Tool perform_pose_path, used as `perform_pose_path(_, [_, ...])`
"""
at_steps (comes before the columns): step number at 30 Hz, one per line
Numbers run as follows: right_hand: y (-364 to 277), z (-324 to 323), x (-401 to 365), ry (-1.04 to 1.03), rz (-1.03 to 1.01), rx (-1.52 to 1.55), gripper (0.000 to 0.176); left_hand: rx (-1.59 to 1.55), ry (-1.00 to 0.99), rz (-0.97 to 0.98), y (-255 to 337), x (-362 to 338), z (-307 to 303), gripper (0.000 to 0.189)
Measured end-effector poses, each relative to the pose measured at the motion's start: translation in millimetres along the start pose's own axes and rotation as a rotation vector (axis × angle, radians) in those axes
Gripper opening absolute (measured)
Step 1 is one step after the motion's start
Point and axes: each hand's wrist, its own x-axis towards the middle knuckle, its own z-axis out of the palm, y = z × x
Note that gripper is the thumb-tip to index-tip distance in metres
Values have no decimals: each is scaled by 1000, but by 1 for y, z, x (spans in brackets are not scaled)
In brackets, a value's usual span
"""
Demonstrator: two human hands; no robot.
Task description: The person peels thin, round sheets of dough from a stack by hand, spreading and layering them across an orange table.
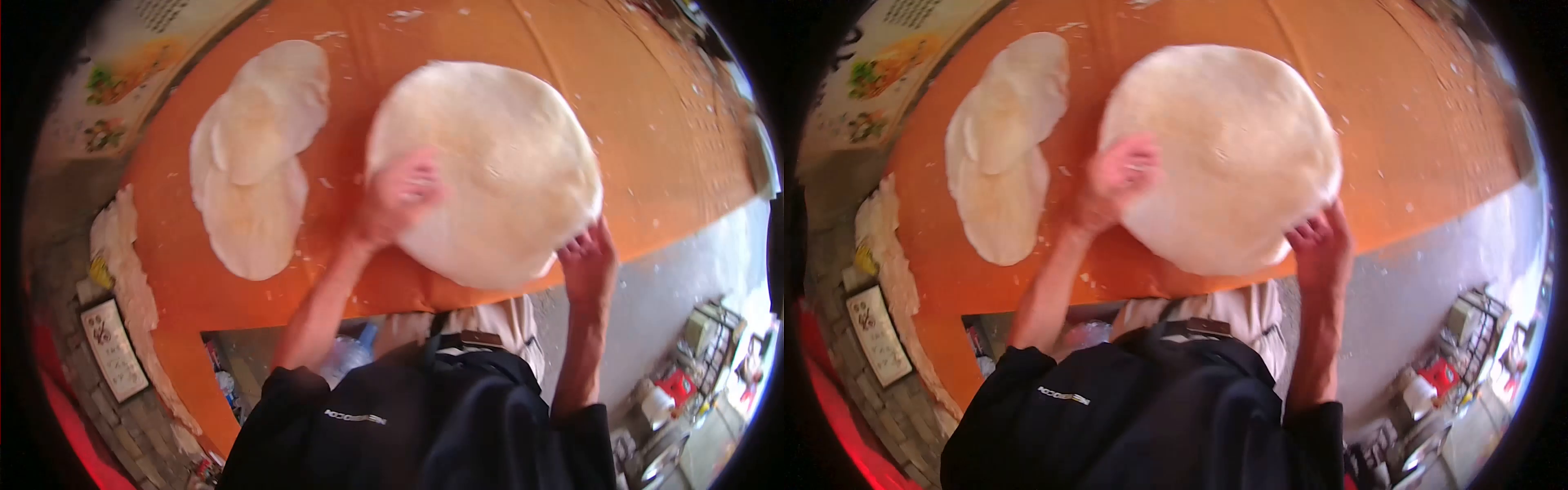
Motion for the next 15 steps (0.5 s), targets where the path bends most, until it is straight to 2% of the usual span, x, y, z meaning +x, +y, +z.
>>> perform_pose_path(1, [2,-14,12,-72,54,124,36,80,-100,40,2,0,46,54])
perform_pose_path(2, [-2,-4,8,-168,90,80,35,168,-199,90,4,2,78,59])
perform_pose_path(3, [-2,4,10,-64,109,1,36,258,-224,139,5,3,95,62])
perform_pose_path(5, [-3,3,10,-165,66,-98,41,454,-255,247,8,6,116,68])
perform_pose_path(8, [-9,18,-4,-158,-53,-341,45,357,-273,232,31,5,108,69])
perform_pose_path(9, [-10,20,-7,-152,-89,-421,46,364,-265,289,39,4,114,64])
perform_pose_path(12, [-9,26,-7,-198,-104,-446,47,551,-222,340,44,-1,132,58])
perform_pose_path(13, [-10,22,-3,-219,-70,-450,49,561,-142,399,41,-4,136,54])
perform_pose_path(15, [-10,15,0,-197,-24,-382,52,544,-110,314,32,-4,131,50])
